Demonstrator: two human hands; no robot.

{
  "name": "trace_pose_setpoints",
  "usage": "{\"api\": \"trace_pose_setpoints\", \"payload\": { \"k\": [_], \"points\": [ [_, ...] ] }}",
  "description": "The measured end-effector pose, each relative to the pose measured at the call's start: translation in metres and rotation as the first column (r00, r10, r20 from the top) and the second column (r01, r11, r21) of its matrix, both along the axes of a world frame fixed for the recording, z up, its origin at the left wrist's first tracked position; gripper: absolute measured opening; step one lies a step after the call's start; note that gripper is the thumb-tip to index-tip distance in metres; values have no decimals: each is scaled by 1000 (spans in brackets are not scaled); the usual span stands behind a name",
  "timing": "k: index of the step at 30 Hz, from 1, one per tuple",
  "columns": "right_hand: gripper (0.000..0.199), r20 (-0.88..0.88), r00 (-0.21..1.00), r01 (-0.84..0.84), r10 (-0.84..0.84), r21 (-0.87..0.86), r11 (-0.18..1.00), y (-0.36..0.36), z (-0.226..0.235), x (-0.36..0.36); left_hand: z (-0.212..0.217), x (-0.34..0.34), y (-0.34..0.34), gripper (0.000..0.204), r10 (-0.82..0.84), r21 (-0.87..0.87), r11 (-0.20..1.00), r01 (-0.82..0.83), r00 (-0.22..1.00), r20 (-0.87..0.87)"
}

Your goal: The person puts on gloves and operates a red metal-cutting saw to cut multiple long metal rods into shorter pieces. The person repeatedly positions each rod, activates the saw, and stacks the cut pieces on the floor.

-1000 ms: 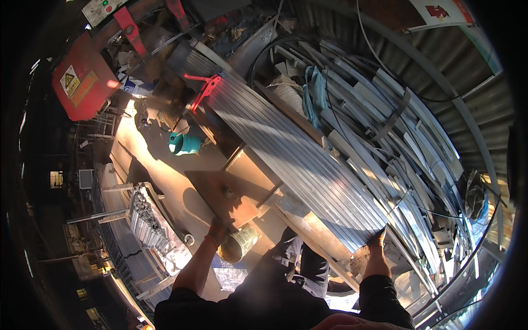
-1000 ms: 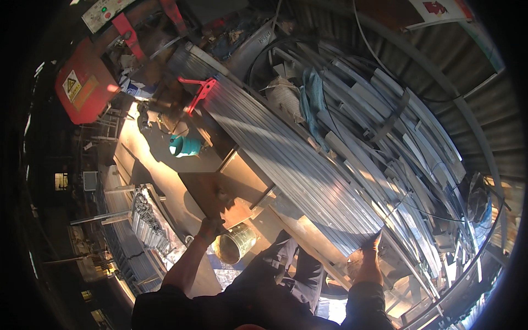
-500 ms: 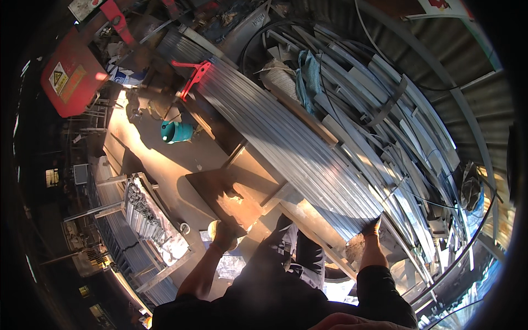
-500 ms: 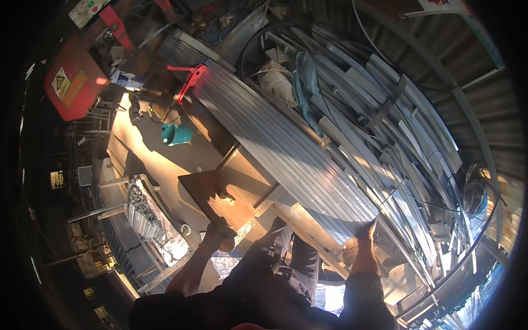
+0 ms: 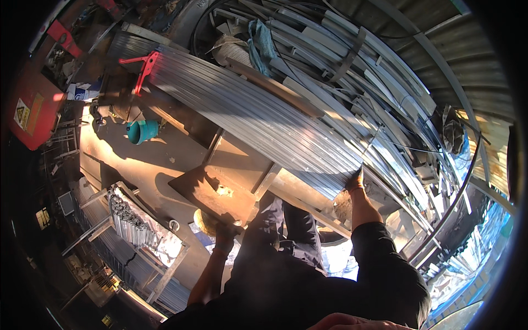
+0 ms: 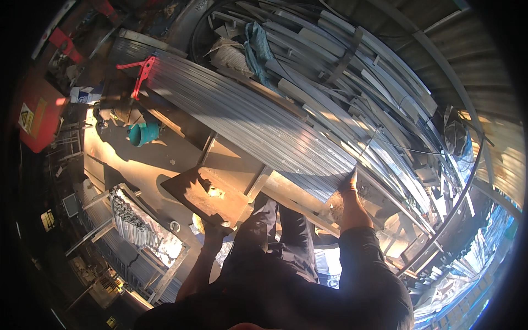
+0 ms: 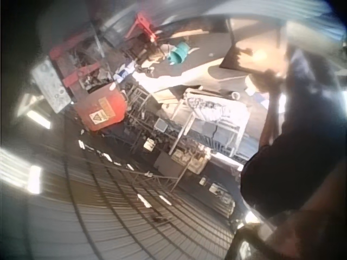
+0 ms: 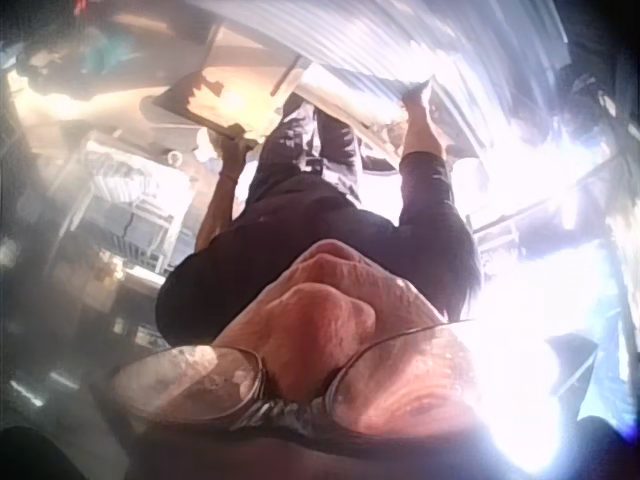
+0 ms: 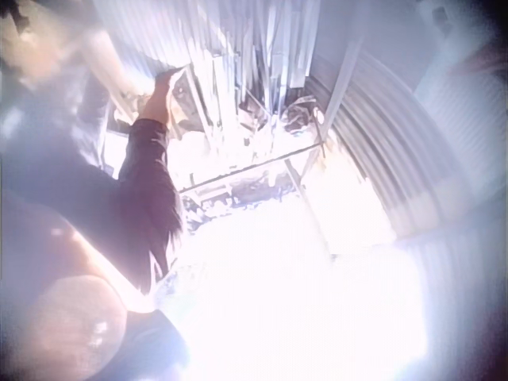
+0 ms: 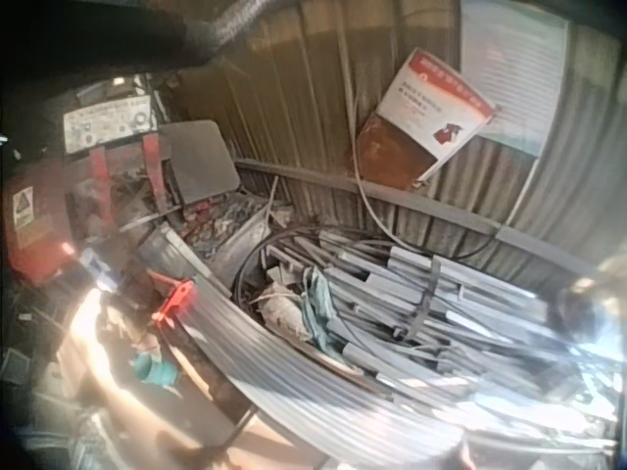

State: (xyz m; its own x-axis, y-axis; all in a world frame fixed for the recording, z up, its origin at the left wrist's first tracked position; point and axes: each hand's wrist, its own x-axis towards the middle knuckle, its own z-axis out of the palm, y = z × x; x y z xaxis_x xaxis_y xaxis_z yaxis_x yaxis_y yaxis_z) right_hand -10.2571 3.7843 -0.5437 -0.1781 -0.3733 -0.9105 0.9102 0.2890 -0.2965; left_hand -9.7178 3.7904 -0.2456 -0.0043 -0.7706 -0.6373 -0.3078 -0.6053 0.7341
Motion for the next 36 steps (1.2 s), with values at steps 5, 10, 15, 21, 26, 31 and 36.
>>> {"api": "trace_pose_setpoints", "payload": {
  "k": [5, 10, 15, 21, 26, 31, 36],
  "points": [
    [68, -19, 1000, 10, -11, -25, 1000, -3, 1, 0, 16, -28, 13, 16, 82, 205, 976, -75, 996, -25],
    [68, 38, 999, 41, -39, -60, 997, -7, 5, 4, 29, -51, 17, 13, 179, 294, 940, -174, 984, 8],
    [71, 23, 999, 34, -33, -26, 999, -5, 14, 2, 27, -47, 24, 15, -244, -147, 956, 253, 966, 82],
    [72, -33, 999, 30, -33, -72, 997, 2, -6, -1, 4, -35, 38, 11, -186, -120, 968, 219, 953, 240],
    [76, -112, 991, -62, 69, 67, 996, 62, -26, -2, -21, -30, 42, 19, -259, -307, 831, 464, 811, 525],
    [81, -43, 983, -153, 181, 367, 918, 160, 1, 42, -12, -24, 28, 20, -219, 39, 976, 215, 957, 193],
    [64, -149, 878, -353, 455, 441, 825, 185, 38, 99, -3, -5, 19, 23, -514, 0, 851, 525, 834, 202]
  ]
}}
